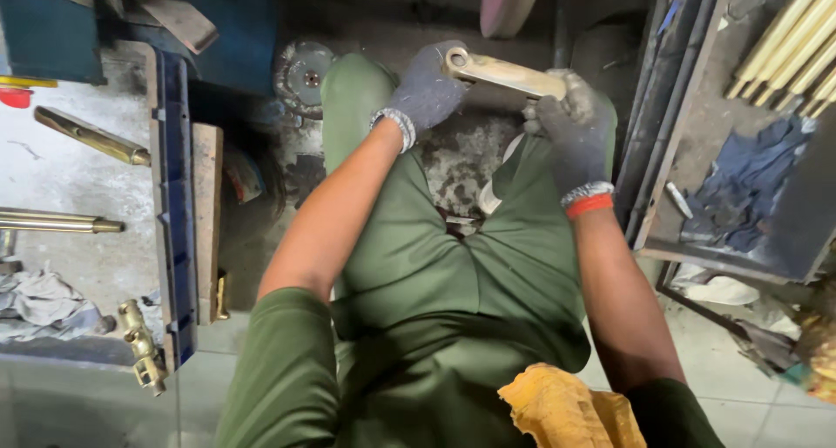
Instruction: The person uses a motorized buffing wheel to polish various brass-colored metal fixtures, including straight bars and curved handle components. They hold each piece with gloved hands, rotating it against the wheel to achieve a uniform shine.
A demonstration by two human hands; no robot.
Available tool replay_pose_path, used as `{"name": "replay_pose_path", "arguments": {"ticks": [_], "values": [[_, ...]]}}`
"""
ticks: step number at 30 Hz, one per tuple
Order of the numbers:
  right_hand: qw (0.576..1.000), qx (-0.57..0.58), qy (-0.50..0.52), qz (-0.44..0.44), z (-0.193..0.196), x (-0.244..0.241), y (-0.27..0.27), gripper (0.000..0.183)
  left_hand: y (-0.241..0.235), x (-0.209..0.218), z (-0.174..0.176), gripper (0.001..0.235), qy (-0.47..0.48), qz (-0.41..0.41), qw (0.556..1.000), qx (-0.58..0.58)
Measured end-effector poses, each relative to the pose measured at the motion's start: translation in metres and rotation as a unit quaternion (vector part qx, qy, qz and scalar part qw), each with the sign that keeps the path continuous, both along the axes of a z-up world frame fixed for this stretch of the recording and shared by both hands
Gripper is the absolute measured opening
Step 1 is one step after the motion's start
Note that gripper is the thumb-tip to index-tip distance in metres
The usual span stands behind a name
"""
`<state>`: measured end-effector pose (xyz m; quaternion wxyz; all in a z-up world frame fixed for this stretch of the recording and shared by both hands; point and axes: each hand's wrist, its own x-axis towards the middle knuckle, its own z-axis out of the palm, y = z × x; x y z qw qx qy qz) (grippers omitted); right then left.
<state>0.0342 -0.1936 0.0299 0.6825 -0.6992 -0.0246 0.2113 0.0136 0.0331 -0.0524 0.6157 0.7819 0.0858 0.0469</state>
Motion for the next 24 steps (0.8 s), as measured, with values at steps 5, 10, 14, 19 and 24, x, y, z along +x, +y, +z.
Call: {"name": "replay_pose_path", "arguments": {"ticks": [5,10,14,19,24], "values": [[0.990,0.047,0.108,-0.082,-0.034,0.023,0.003,0.033,-0.004,0.024,-0.039,0.024,0.140,0.049,0.989,-0.029],[0.954,0.149,0.217,-0.141,-0.039,0.038,0.011,0.025,-0.010,0.039,-0.048,0.026,0.114,0.094,0.989,-0.022],[0.987,0.022,0.125,-0.099,-0.034,0.034,0.016,0.026,-0.012,0.038,-0.047,0.023,0.113,0.075,0.990,-0.030],[0.992,-0.094,0.054,-0.060,-0.028,0.034,0.020,0.022,-0.011,0.039,-0.039,0.022,0.090,0.076,0.993,-0.004],[0.993,-0.063,0.073,-0.067,-0.028,0.037,0.023,0.024,-0.011,0.043,-0.038,0.022,0.091,0.095,0.991,-0.017]]}}
